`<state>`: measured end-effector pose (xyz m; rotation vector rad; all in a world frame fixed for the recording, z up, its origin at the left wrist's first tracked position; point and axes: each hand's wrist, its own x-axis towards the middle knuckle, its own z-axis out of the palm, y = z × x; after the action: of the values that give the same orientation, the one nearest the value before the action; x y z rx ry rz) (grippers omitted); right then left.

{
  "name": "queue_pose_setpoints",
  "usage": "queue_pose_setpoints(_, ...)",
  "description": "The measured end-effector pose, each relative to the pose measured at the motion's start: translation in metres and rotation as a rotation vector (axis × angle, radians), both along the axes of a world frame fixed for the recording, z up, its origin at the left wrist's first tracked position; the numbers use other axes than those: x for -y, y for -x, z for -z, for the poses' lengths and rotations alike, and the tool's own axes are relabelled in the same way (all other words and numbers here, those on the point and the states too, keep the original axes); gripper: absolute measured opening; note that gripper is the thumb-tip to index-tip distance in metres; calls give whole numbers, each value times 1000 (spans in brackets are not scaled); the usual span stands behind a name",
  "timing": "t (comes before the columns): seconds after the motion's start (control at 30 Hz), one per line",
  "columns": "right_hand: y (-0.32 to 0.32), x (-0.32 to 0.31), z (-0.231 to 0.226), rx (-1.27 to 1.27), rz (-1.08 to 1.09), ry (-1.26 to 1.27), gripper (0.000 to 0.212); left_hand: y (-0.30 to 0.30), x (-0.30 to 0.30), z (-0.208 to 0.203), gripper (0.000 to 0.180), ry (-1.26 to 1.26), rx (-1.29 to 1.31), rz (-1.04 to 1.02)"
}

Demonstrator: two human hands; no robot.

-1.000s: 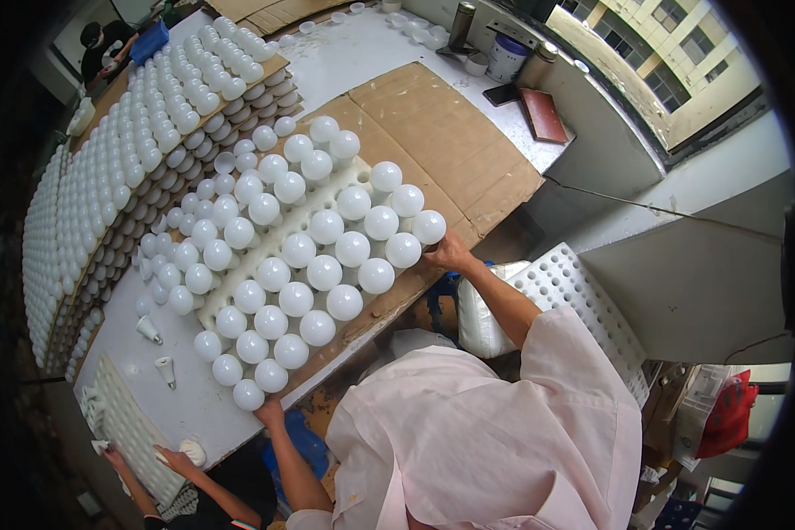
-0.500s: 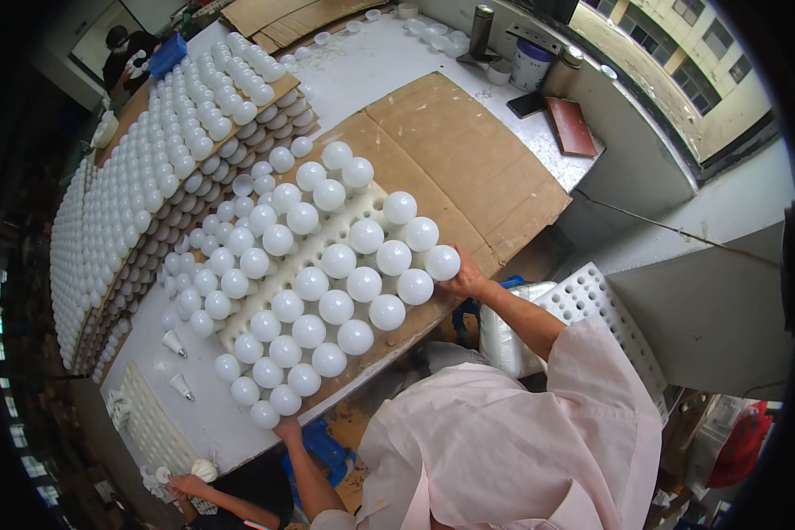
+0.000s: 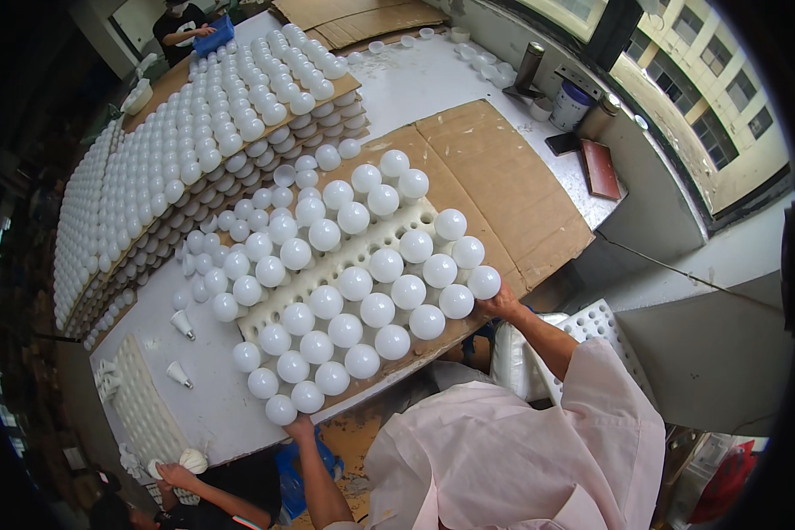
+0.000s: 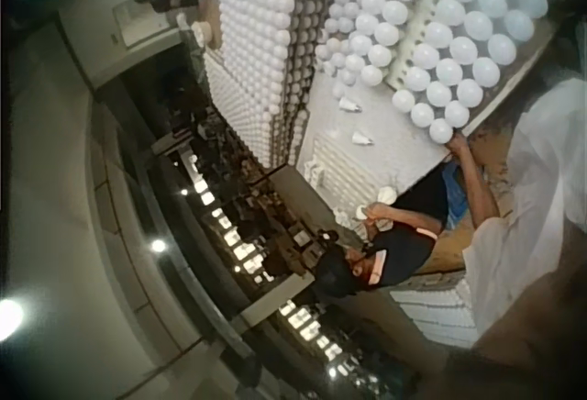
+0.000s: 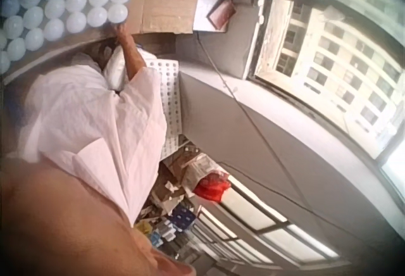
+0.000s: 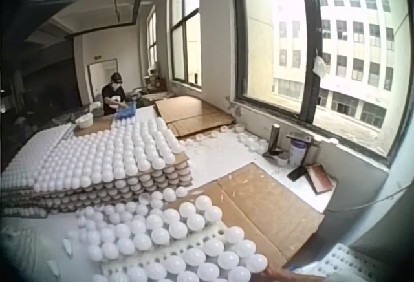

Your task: The person assembles light bulbs by attaching round diffuser covers onto bulb bases by hand, placing covers into a foam holder, and organizing the assembled bulbs on the workbench.

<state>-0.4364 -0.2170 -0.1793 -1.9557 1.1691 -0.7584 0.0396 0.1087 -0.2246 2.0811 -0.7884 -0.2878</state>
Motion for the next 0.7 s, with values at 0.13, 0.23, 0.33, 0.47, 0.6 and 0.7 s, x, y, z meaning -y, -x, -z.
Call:
queue_pose_setpoints(0.13,4,12,13,-93,-73,38,52,-5,-7,1,45,8,-5,-16)
queue_pose_setpoints(0.23,8,20,-17,-141,-255,-22,44,-13,-9,-21,47,-287,-62,101)
queue_pose_setpoints(0.33,18,54,-33,-89,46,-221,47,-44,-11,-41,41,-457,-125,261)
queue_pose_setpoints(0.47,1,137,-45,199,353,-632,43,-77,31,-70,35,-62,-942,-86)
queue_pose_setpoints(0.6,-73,196,-68,-101,101,-753,44,-77,78,-69,31,-99,-1030,-185)
queue_pose_setpoints(0.7,-105,219,-73,-384,-86,-765,50,-77,104,-62,31,-178,-1019,-125)
